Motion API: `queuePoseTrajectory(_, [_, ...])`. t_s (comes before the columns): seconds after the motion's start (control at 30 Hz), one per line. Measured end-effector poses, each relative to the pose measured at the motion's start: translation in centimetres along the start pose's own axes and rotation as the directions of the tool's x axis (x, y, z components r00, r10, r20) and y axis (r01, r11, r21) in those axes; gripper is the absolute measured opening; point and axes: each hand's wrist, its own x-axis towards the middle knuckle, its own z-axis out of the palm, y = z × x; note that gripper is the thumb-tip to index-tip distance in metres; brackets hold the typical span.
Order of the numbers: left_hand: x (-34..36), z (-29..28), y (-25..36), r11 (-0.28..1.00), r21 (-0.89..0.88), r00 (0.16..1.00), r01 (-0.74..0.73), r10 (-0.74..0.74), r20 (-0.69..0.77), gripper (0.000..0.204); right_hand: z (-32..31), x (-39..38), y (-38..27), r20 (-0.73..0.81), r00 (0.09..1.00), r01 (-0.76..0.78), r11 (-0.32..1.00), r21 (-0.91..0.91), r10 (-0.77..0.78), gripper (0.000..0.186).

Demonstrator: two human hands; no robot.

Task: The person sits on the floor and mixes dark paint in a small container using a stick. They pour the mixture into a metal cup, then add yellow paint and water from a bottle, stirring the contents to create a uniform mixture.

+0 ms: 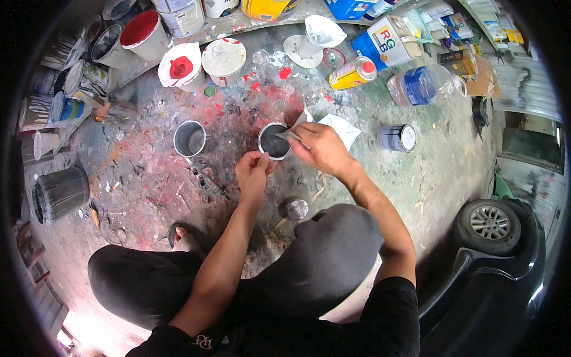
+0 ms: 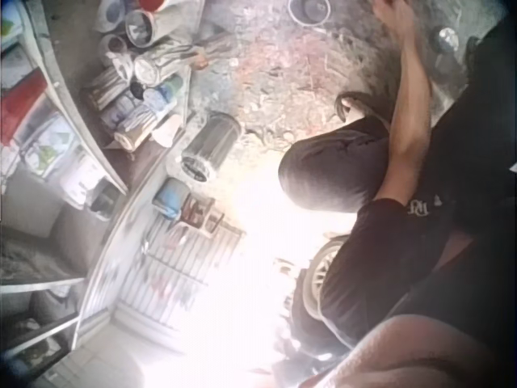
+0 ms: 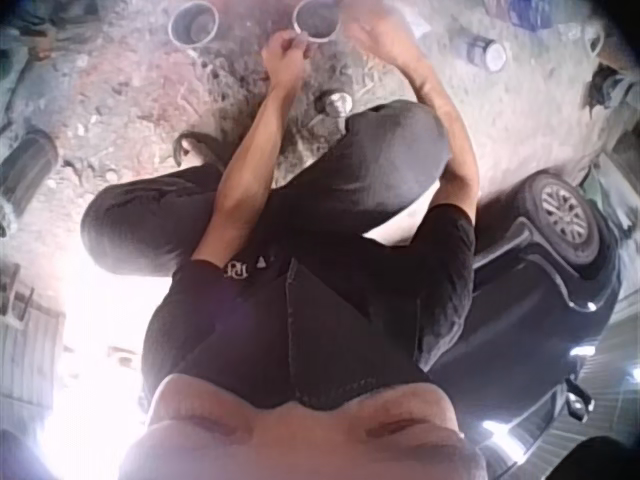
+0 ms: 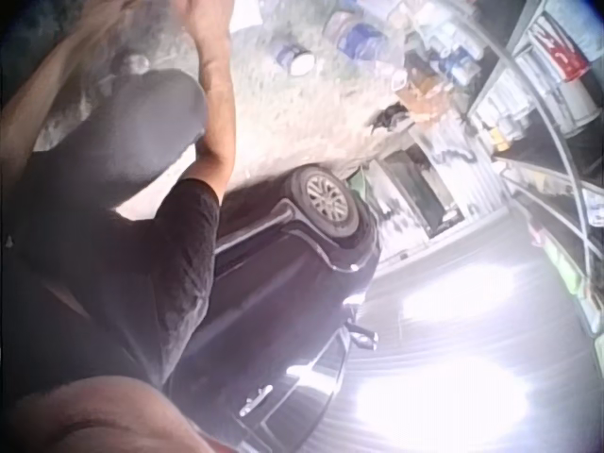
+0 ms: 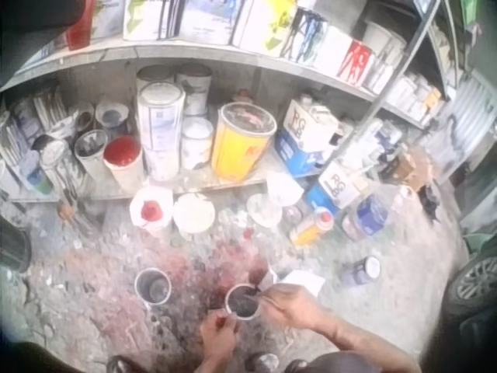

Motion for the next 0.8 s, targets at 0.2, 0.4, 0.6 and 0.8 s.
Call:
queuePoseTrajectory(0.2, [0.1, 0.0, 0.4, 0.998, -0.056, 0.999, -0.002, 0.0, -0.039, 0.006, 0.8, -0.7, -1.2, -0.101, 0.994, 0.045, 0.998, 0.038, -0.041, 0.012])
queuePoseTrajectory(0.4, [0.4, 0.7, 0.7, 0.998, -0.06, 0.997, 0.033, -0.037, -0.067, 0.01, 0.9, -1.6, -1.7, -0.09, 0.988, -0.133, 0.99, -0.052, 0.128, 0.018])
queuePoseTrajectory(0.6, [1.0, 0.6, -0.1, 0.998, -0.054, 0.996, -0.021, 0.016, -0.089, 0.008, 1.3, -2.2, -1.9, -0.274, 0.944, -0.173, 0.983, 0.063, 0.184, 0.016])
queuePoseTrajectory(0.8, [0.6, 1.3, -0.4, 0.998, -0.046, 0.992, -0.047, 0.041, -0.117, 0.008, 0.3, -0.4, -1.0, -0.266, 0.963, -0.024, 0.998, 0.065, 0.04, 0.011])
